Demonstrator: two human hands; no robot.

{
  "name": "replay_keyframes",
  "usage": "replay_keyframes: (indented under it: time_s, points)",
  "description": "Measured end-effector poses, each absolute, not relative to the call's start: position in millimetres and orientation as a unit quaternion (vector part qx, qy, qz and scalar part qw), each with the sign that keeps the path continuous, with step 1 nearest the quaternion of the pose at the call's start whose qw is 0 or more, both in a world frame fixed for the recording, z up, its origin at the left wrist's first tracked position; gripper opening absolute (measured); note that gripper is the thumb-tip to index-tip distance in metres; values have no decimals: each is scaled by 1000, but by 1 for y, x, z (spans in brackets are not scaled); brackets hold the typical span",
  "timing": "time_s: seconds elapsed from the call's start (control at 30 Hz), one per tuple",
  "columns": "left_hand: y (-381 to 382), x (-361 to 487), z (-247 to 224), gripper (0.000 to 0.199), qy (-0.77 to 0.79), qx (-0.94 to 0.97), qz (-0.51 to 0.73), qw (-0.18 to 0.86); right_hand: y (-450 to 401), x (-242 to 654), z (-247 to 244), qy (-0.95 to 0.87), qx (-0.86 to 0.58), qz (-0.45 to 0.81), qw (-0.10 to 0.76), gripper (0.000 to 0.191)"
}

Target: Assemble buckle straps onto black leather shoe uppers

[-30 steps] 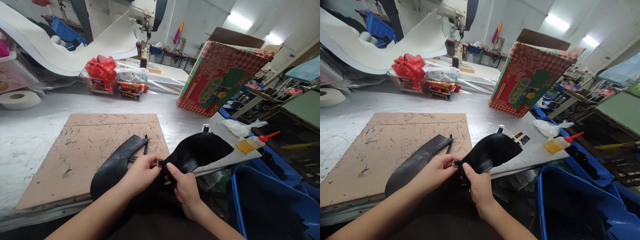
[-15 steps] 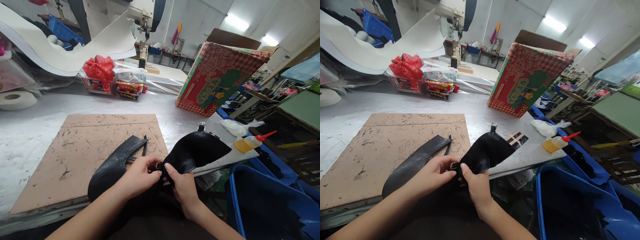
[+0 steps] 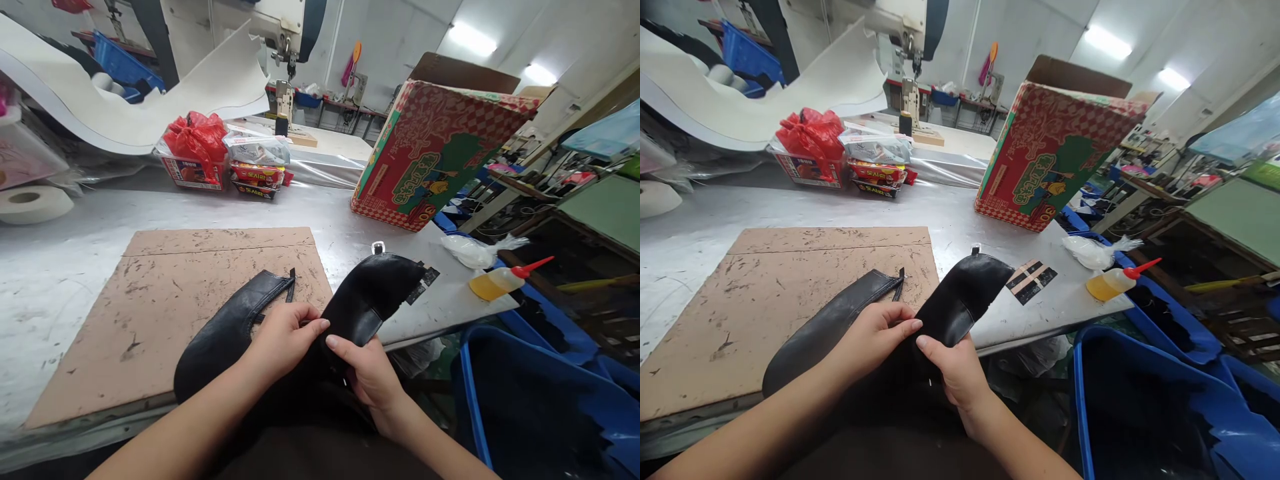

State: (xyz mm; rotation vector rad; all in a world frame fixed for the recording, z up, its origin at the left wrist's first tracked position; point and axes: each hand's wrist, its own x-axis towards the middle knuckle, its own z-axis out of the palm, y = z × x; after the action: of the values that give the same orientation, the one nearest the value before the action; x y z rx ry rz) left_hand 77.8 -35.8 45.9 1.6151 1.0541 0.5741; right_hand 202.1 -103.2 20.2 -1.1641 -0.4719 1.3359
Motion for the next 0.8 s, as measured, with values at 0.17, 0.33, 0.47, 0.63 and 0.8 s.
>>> replay_keyframes:
  time_s: [0.17,0.33,0.47,0.63,0.8]
  points:
    - [-37,81,44,23,450,676,259,523,-103,207,19,-229,-513,584,586,50]
    - [-34,83,43,24,454,636,269,564,-100,212,12,-296,-556,528,569,42]
    - [-30,82,39,27,465,602,265,593,-96,214,11,-352,-598,458,556,39]
    - [-20,81,34,19,423,681,218,556,-91,216,13,-270,-543,570,554,42]
    - [-14,83,38,14,440,701,216,518,-89,226,16,-258,-489,645,529,46]
